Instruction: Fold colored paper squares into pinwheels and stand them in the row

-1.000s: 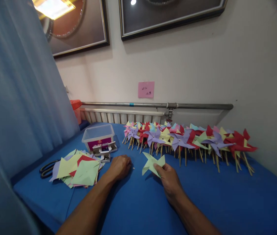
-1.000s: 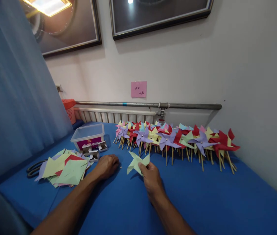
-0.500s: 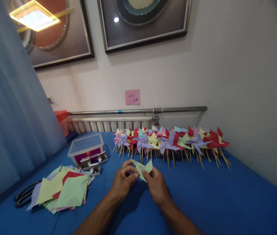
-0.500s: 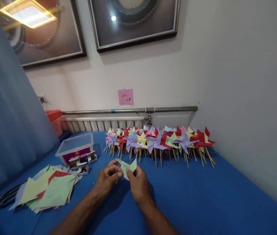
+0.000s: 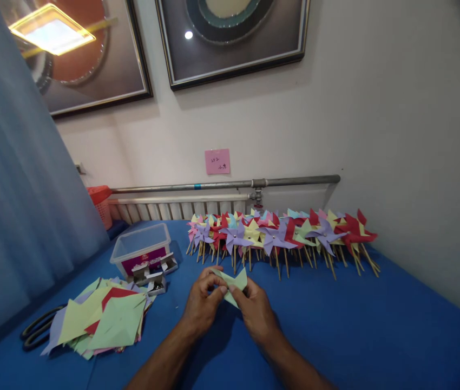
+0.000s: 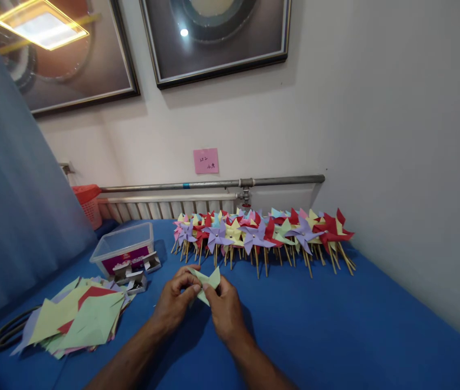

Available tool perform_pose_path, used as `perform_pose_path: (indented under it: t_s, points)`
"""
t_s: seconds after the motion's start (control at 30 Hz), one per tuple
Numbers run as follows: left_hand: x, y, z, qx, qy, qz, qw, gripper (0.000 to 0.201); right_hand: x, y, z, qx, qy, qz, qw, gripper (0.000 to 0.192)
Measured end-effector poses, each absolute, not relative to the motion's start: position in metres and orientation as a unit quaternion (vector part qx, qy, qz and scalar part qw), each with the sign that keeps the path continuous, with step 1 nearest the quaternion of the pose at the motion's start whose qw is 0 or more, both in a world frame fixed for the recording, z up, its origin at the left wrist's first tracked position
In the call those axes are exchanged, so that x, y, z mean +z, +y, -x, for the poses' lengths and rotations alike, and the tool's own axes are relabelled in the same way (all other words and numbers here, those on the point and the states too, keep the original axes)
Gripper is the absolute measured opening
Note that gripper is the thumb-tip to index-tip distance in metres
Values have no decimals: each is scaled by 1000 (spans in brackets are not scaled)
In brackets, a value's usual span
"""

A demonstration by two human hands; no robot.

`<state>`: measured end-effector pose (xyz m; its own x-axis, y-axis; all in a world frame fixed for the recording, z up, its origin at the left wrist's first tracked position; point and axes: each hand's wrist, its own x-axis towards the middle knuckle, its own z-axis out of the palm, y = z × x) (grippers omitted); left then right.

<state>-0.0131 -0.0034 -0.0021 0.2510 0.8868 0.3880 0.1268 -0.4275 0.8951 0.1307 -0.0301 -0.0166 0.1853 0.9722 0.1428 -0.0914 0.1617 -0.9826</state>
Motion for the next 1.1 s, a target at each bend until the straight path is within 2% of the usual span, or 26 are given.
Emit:
perform_pose_path:
  t_s: [0.3, 0.9, 1.1]
  points:
    - [-1, -6, 8, 495, 401, -674, 374, 16, -24, -28, -132, 429, -483, 473, 599, 37]
    - [0, -9, 5, 498, 442, -612, 427, 15, -18, -28, -132, 463, -469, 453, 601, 36]
    - [-1, -9, 5, 484, 457, -615, 423, 14, -23, -26, -133, 440, -486, 466, 594, 35]
